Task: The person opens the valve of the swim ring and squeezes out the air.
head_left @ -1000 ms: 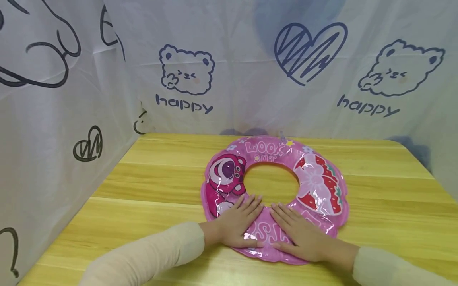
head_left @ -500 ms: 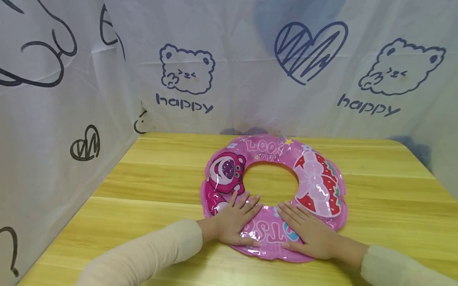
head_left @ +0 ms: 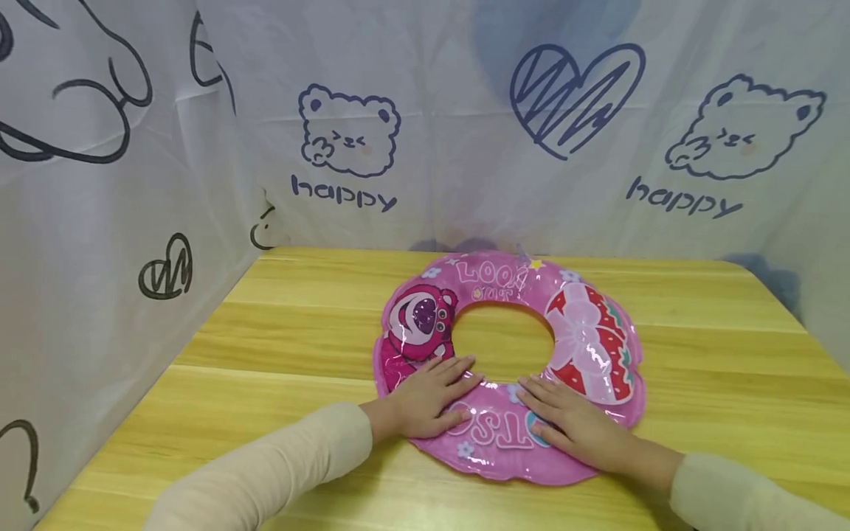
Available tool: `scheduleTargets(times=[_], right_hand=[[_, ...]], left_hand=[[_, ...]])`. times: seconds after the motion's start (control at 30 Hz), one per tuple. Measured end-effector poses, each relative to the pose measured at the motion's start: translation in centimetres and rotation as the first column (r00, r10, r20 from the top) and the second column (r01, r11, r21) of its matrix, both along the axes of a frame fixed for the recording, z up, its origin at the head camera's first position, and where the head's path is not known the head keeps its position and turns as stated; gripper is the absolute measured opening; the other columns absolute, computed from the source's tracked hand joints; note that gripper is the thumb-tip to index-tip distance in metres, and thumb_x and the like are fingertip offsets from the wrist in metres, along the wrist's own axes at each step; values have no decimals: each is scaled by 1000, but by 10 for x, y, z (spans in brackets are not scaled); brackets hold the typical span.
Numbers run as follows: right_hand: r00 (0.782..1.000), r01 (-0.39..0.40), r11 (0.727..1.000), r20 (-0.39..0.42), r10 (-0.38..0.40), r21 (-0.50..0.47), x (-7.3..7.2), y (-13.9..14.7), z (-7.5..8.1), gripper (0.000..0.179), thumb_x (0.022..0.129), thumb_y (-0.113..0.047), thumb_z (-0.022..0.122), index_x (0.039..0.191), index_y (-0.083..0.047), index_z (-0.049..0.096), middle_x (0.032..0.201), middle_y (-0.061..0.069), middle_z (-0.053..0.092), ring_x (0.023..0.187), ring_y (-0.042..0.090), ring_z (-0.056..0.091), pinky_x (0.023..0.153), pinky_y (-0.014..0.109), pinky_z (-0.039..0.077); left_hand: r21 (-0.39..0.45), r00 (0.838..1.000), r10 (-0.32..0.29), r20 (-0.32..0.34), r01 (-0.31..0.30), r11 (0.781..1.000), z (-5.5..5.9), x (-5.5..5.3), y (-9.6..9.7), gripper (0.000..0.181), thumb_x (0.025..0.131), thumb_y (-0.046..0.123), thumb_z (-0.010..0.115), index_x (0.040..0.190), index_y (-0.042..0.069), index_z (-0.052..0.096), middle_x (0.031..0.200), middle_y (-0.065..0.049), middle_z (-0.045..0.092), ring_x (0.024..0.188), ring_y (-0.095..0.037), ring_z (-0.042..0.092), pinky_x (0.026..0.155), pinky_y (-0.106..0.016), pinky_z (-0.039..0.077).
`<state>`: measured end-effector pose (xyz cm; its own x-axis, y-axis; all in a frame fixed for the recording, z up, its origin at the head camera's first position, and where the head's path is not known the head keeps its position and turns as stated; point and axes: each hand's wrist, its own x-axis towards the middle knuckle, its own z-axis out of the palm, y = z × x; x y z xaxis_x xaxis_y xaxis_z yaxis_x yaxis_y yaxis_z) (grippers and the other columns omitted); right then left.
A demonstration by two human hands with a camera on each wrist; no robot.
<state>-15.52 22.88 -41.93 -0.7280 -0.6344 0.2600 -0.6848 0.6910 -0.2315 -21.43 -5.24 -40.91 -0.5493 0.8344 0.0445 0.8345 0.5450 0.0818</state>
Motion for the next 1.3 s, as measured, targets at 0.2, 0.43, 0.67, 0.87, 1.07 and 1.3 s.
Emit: scheduleTargets(times=[0.2, 0.43, 0.67, 0.87, 1.07, 1.3], right_hand=[[982, 125, 984, -156, -104, 129, -1, 3, -2, 77, 86, -50, 56, 142, -3, 35, 146, 17, 36, 139, 28, 28, 115, 19, -11], [964, 242, 951, -159, -213, 193, -2, 5, -3, 95, 82, -66, 49, 146, -1, 24, 150, 20, 26, 144, 26, 12, 116, 37, -14], [974, 226, 959, -44, -221, 174, -4, 6, -5, 93, 83, -62, 51, 145, 1, 23, 152, 21, 22, 145, 27, 9, 114, 36, -20], [975, 217, 965, 5, -220, 144, -3, 6, -6, 91, 84, -58, 52, 145, 2, 22, 152, 22, 21, 143, 32, 13, 113, 36, -22], [971, 225, 965, 54, -233, 134, -4, 5, -5, 90, 85, -57, 52, 146, 2, 21, 153, 21, 19, 142, 36, 14, 112, 35, -23], [969, 206, 974, 121, -216, 90, -4, 3, -1, 87, 86, -55, 53, 144, 3, 25, 152, 21, 21, 139, 41, 19, 115, 49, -11]], left_hand=[[-65, 986, 114, -122, -123, 990, -3, 0, 0, 64, 90, 60, 36, 146, 27, 30, 155, -15, 15, 143, -41, 6, 113, -60, 6], [-100, 968, 240, -78, -247, 964, -7, -2, -2, 77, 84, 70, 35, 148, 31, 20, 157, -15, 5, 142, -44, -1, 107, -69, -4], [-103, 971, 239, -13, -239, 965, -6, -3, -2, 77, 85, 68, 37, 149, 30, 18, 157, -15, 0, 141, -44, -4, 105, -71, -4], [-111, 970, 243, 15, -240, 964, -6, -5, 0, 76, 86, 67, 37, 149, 31, 16, 157, -15, -1, 141, -44, -6, 104, -71, -7], [-112, 969, 243, 55, -236, 965, -6, -6, 0, 75, 87, 65, 40, 149, 30, 17, 157, -15, 1, 141, -45, -5, 105, -71, -5], [-107, 957, 256, 135, -243, 964, -1, -6, -1, 73, 88, 63, 40, 149, 29, 18, 157, -14, 0, 142, -44, -2, 106, -69, -2]])
